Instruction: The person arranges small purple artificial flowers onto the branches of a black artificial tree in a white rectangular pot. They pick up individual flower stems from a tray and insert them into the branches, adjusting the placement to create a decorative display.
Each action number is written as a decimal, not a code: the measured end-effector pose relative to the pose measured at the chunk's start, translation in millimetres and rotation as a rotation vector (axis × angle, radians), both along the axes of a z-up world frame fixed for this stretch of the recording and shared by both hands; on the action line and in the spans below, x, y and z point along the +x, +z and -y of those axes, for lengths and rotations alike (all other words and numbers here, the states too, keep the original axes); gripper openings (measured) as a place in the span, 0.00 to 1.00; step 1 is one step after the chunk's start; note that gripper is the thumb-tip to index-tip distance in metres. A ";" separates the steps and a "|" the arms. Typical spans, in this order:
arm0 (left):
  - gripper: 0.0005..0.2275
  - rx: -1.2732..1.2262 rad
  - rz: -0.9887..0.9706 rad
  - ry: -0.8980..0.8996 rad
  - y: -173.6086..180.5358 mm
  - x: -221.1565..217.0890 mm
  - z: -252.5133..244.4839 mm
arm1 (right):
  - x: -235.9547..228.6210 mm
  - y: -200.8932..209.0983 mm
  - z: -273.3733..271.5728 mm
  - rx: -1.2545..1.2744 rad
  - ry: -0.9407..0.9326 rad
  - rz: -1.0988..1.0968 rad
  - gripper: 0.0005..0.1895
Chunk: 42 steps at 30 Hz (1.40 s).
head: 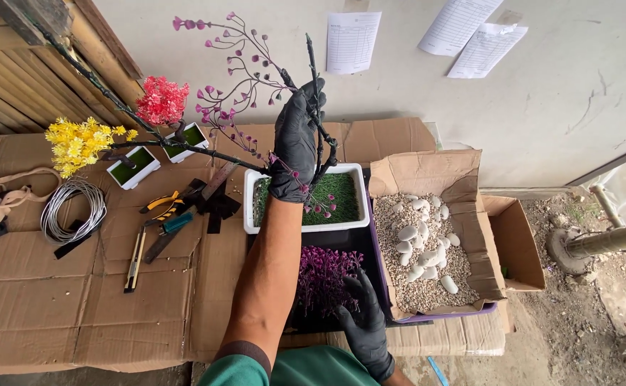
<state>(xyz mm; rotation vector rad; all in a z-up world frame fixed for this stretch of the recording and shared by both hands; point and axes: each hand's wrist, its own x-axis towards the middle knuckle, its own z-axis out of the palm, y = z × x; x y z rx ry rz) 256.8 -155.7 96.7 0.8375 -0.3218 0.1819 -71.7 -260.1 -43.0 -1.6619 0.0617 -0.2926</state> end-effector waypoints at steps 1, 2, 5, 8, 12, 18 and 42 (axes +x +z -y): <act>0.24 0.003 -0.003 -0.003 -0.8 -0.6 -0.6 | -5.8 -1.1 1.8 0.003 -0.003 -0.003 0.42; 0.24 -0.001 0.012 -0.002 -0.9 -0.7 -0.3 | -11.1 -1.9 3.9 0.017 -0.016 -0.047 0.41; 0.25 0.005 0.024 0.009 1.5 -2.9 -0.7 | -19.5 -2.4 8.4 0.018 -0.048 -0.097 0.39; 0.25 -0.005 0.015 0.023 -3.1 2.4 1.1 | -16.3 -4.0 9.7 0.069 -0.047 -0.075 0.39; 0.22 -0.050 0.006 0.067 -7.0 7.0 1.6 | -3.4 -8.8 9.1 0.154 -0.006 0.002 0.38; 0.23 -0.066 0.013 0.061 -19.4 13.0 2.1 | 39.1 49.4 4.9 0.108 0.050 0.030 0.32; 0.18 0.376 -0.103 0.377 54.0 -36.3 14.5 | 269.0 115.5 -3.1 0.812 0.467 0.260 0.31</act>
